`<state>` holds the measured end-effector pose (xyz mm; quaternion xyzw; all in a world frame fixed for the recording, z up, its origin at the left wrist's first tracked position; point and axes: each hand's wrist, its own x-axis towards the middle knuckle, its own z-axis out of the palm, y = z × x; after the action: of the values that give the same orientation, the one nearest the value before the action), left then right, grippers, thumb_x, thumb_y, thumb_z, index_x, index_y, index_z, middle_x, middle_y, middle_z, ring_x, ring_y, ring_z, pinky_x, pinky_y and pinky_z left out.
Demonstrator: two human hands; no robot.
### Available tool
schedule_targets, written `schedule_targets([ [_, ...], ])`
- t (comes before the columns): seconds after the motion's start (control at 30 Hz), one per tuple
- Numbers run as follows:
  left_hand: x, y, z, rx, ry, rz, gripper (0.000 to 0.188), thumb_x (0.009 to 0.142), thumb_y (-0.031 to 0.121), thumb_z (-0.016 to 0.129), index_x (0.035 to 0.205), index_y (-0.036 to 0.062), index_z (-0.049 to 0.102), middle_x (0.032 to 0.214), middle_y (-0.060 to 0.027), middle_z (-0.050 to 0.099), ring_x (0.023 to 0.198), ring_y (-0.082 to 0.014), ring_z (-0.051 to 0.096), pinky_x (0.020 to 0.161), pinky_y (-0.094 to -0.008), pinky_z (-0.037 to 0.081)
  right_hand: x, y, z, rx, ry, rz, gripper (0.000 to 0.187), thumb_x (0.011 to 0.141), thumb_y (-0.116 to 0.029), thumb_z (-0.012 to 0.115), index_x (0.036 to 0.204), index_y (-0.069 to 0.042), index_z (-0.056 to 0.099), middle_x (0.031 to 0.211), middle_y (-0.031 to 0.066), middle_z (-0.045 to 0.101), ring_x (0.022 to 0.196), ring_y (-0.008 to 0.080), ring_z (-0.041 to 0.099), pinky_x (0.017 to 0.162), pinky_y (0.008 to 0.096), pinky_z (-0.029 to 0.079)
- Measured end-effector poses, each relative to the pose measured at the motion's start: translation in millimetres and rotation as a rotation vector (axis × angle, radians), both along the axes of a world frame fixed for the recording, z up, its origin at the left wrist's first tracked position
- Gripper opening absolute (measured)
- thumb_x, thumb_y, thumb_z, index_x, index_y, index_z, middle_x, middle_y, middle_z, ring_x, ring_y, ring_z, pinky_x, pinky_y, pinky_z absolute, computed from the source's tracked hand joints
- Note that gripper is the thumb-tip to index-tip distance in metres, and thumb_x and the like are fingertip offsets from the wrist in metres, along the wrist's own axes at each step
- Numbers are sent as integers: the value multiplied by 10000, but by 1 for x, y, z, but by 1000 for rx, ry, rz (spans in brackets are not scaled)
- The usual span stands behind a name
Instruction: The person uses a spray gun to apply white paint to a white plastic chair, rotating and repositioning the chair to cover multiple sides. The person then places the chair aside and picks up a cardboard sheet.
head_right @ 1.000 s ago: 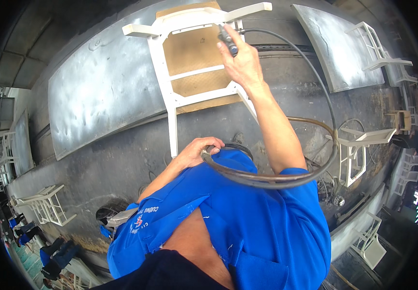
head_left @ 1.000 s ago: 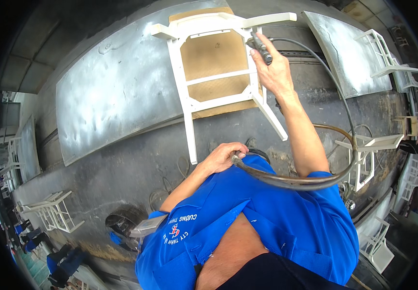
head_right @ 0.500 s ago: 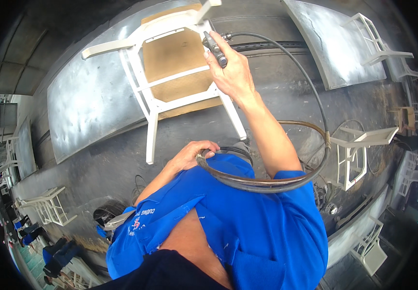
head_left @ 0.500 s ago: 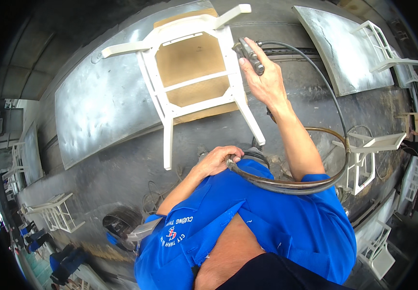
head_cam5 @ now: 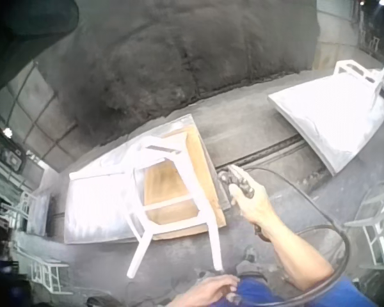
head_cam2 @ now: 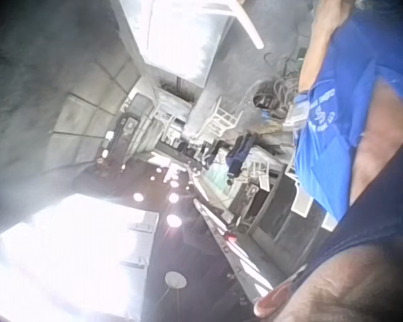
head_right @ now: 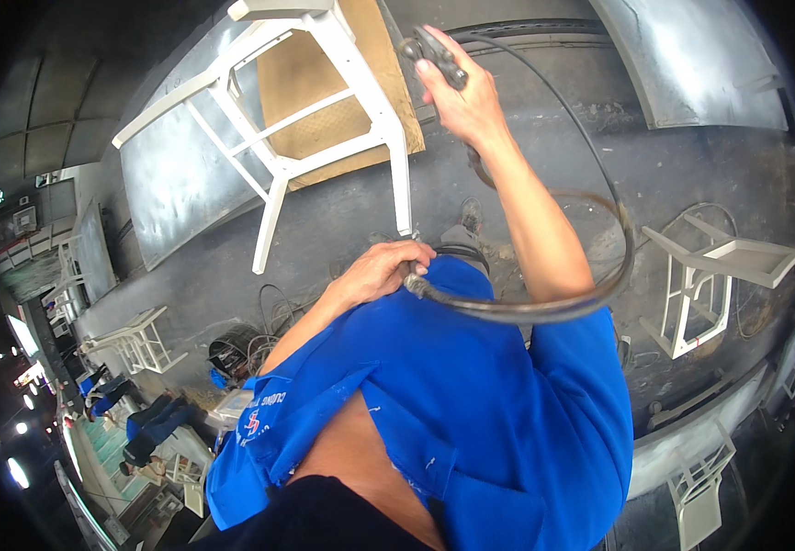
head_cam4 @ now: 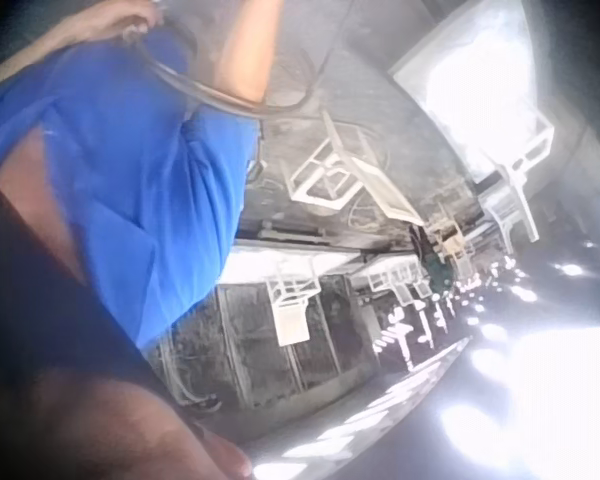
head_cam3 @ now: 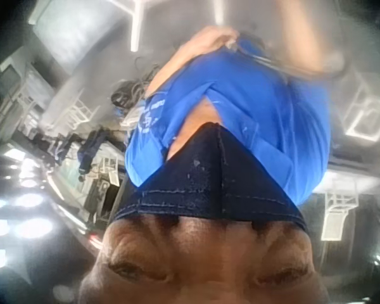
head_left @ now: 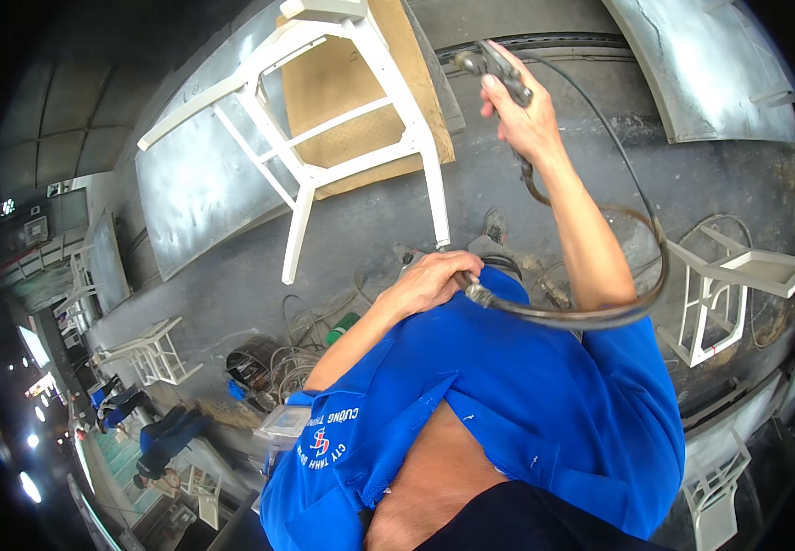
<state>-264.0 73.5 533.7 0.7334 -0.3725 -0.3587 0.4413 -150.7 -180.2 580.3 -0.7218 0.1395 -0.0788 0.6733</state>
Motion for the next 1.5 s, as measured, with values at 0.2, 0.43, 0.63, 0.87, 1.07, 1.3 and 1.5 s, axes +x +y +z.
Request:
schedule_targets([
  [0.2, 3, -53, 19, 138, -52, -138, 357, 831, -70, 645, 1170, 43, 633, 1115, -143, 716, 1025, -387, 691, 862, -475, 562, 54, -20, -25, -97, -220, 100, 512, 993, -313, 695, 1484, -217, 583, 790, -38, 652, 676, 67, 615, 609, 260, 520],
  [0.43, 4, -69, 26, 228, 19, -49, 336, 863, -17, 665, 1192, 49, 661, 1117, -158, 729, 1027, -380, 703, 874, -473, 564, 62, -40, -54, -309, -223, 266, 473, 1001, -357, 664, 1462, -282, 585, 1201, 132, 753, 1086, 316, 731, 993, 431, 565],
  [0.63, 7, -83, 23, 264, 52, -79, 370, 843, -40, 645, 1204, 42, 656, 1128, -172, 725, 1041, -379, 703, 892, -464, 562, 26, -47, -89, -277, -165, 432, 469, 1007, -287, 653, 1471, -279, 582, 1111, 135, 766, 961, 302, 735, 910, 423, 561],
  [0.87, 8, -90, 20, 270, 34, -99, 319, 870, -1, 674, 1180, 73, 658, 1116, -132, 729, 1039, -365, 701, 878, -456, 561, -24, -59, -117, -312, 51, 543, 492, 1011, -294, 646, 1493, -271, 553, 1204, 196, 732, 1088, 381, 709, 944, 440, 548],
  [1.07, 7, -88, 20, 246, 41, -75, 260, 897, 34, 697, 1154, 65, 665, 1064, -138, 737, 1019, -361, 709, 866, -450, 563, -28, -60, -112, -340, 95, 497, 513, 1007, -324, 653, 1505, -275, 541, 1218, 187, 730, 1107, 368, 706, 973, 428, 536],
  [1.3, 4, -81, 19, 168, -30, -58, 201, 903, 131, 738, 1047, 43, 628, 1006, -143, 721, 984, -391, 697, 817, -475, 558, 8, -57, -61, -264, -238, 286, 495, 984, -262, 686, 1466, -225, 583, 1218, 130, 748, 1084, 263, 735, 965, 388, 558],
  [1.5, 1, -77, 16, 137, -44, -40, 165, 898, 90, 725, 1027, 45, 632, 998, -137, 721, 980, -388, 699, 808, -469, 558, 27, -57, -33, -254, -296, 177, 500, 984, -270, 704, 1470, -253, 586, 1006, 75, 733, 868, 170, 694, 814, 331, 559],
])
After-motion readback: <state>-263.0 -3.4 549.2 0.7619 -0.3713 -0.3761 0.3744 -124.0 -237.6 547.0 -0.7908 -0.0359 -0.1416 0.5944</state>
